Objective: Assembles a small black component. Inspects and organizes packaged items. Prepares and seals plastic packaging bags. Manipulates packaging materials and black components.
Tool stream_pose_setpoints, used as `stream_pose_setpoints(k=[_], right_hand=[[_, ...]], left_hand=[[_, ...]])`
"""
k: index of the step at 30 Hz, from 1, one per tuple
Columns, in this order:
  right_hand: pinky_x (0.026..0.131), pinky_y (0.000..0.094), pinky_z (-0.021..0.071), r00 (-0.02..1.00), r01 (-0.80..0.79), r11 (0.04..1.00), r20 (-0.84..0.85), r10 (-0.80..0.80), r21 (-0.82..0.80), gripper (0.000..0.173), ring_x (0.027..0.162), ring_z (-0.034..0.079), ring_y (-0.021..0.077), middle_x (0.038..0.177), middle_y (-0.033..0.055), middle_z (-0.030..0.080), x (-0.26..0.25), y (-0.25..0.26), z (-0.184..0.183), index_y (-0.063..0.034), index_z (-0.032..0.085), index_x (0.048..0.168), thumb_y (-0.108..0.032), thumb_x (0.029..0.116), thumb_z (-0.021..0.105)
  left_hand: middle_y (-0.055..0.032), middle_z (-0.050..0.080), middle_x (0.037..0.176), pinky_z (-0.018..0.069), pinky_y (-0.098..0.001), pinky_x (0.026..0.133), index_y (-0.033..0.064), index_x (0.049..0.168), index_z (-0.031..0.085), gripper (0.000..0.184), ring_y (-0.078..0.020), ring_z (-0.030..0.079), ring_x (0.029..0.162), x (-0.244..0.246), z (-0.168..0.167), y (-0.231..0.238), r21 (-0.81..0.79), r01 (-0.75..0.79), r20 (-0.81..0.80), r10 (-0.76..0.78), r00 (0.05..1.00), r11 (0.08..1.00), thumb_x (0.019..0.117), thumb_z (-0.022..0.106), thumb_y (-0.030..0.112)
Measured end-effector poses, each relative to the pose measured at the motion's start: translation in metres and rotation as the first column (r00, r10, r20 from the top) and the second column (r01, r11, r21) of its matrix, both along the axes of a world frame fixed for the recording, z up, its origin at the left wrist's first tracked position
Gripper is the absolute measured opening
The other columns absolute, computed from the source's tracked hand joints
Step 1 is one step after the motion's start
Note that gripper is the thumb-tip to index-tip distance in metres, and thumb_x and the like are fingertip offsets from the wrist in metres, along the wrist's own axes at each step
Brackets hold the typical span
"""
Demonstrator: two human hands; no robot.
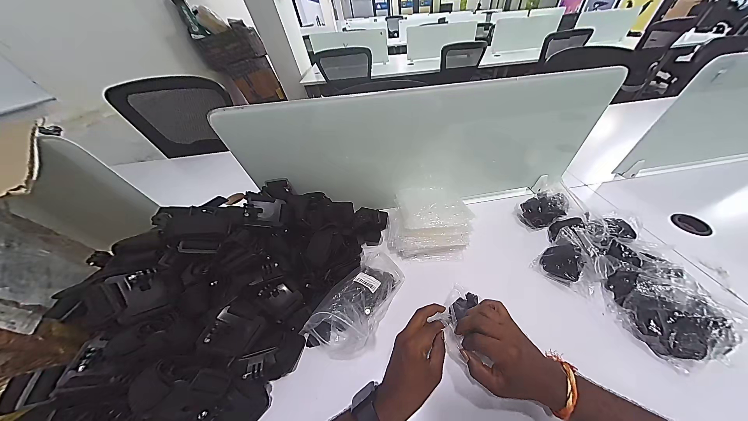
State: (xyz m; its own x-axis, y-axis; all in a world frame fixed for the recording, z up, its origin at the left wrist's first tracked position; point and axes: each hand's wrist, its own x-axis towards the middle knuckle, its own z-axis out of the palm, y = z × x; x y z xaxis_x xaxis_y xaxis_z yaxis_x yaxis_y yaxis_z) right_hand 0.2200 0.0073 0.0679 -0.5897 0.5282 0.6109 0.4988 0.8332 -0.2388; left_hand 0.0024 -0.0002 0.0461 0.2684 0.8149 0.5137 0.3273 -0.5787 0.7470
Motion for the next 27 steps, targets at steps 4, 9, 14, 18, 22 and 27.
stream_pose_setpoints(k=[4, 9, 14, 18, 22, 27], right_hand=[[0.102, 0.0388, 0.0421, 0.999, -0.048, 0.999, 0.0, 0.048, -0.015, 0.016, 0.109, 0.061, 0.0144, 0.106, -0.0014, 0.069, 0.0, 0.0, 0.001, -0.0177, 0.065, 0.085, -0.026, 0.096, 0.057], [0.101, 0.0426, 0.0433, 0.996, -0.05, 0.996, -0.073, 0.045, -0.071, 0.028, 0.109, 0.062, 0.0167, 0.107, 0.0011, 0.069, 0.011, 0.009, 0.004, -0.0178, 0.067, 0.092, -0.036, 0.1024, 0.049], [0.097, 0.0445, 0.0497, 0.956, 0.17, 0.964, -0.2, -0.212, -0.206, 0.035, 0.112, 0.063, 0.02, 0.113, 0.0084, 0.069, 0.045, 0.041, 0.003, -0.0097, 0.068, 0.109, -0.036, 0.1052, 0.045], [0.089, 0.0433, 0.0509, 0.945, 0.267, 0.871, -0.067, -0.321, -0.413, 0.032, 0.104, 0.063, 0.0197, 0.109, 0.008, 0.067, 0.058, 0.053, -0.006, -0.0089, 0.068, 0.113, -0.032, 0.1023, 0.05], [0.089, 0.0475, 0.0455, 0.965, 0.258, 0.854, 0.08, -0.249, -0.453, 0.03, 0.102, 0.062, 0.0213, 0.104, 0.0044, 0.068, 0.047, 0.046, -0.007, -0.0131, 0.069, 0.113, -0.036, 0.1013, 0.052], [0.089, 0.0406, 0.0483, 0.987, 0.152, 0.864, 0.037, -0.153, -0.481, 0.025, 0.093, 0.062, 0.0157, 0.097, 0.0031, 0.068, 0.038, 0.038, -0.011, -0.011, 0.07, 0.111, -0.031, 0.1006, 0.058]], left_hand=[[-0.0125, 0.064, 0.131, 0.0589, -0.0198, 0.079, 0.0012, 0.105, 0.075, 0.019, -0.0058, 0.068, 0.089, -0.001, -0.002, 0.0, -0.013, -0.016, -0.033, 0.016, 0.999, 1.0, 0.0939, 0.059, 0.003], [-0.0119, 0.063, 0.133, 0.0589, -0.0228, 0.073, 0.0023, 0.124, 0.069, 0.036, -0.0078, 0.067, 0.086, -0.001, -0.001, 0.002, -0.05, -0.075, -0.063, 0.072, 0.995, 0.996, 0.0891, 0.059, 0.0], [-0.0156, 0.055, 0.14, 0.0573, -0.0235, 0.068, 0.0022, 0.136, 0.061, 0.051, -0.0079, 0.064, 0.082, -0.003, 0.001, 0.005, -0.138, -0.159, -0.07, 0.151, 0.986, 0.978, 0.086, 0.065, 0.006], [-0.0162, 0.055, 0.143, 0.0566, -0.0214, 0.071, 0.0038, 0.1, 0.075, 0.018, -0.0068, 0.065, 0.088, -0.004, 0.0, 0.007, -0.171, -0.141, -0.052, 0.134, 0.99, 0.975, 0.09, 0.069, 0.017], [-0.0159, 0.051, 0.148, 0.0566, -0.0285, 0.091, 0.0053, 0.1, 0.076, 0.021, -0.0145, 0.064, 0.112, -0.005, 0.001, 0.007, -0.226, -0.11, -0.09, 0.092, 0.992, 0.968, 0.0876, 0.075, 0.022], [-0.015, 0.049, 0.152, 0.0501, -0.0363, 0.106, 0.0043, 0.105, 0.076, 0.029, -0.023, 0.054, 0.133, -0.005, 0.002, 0.007, -0.273, -0.111, -0.141, 0.074, 0.987, 0.956, 0.0843, 0.079, 0.025]])
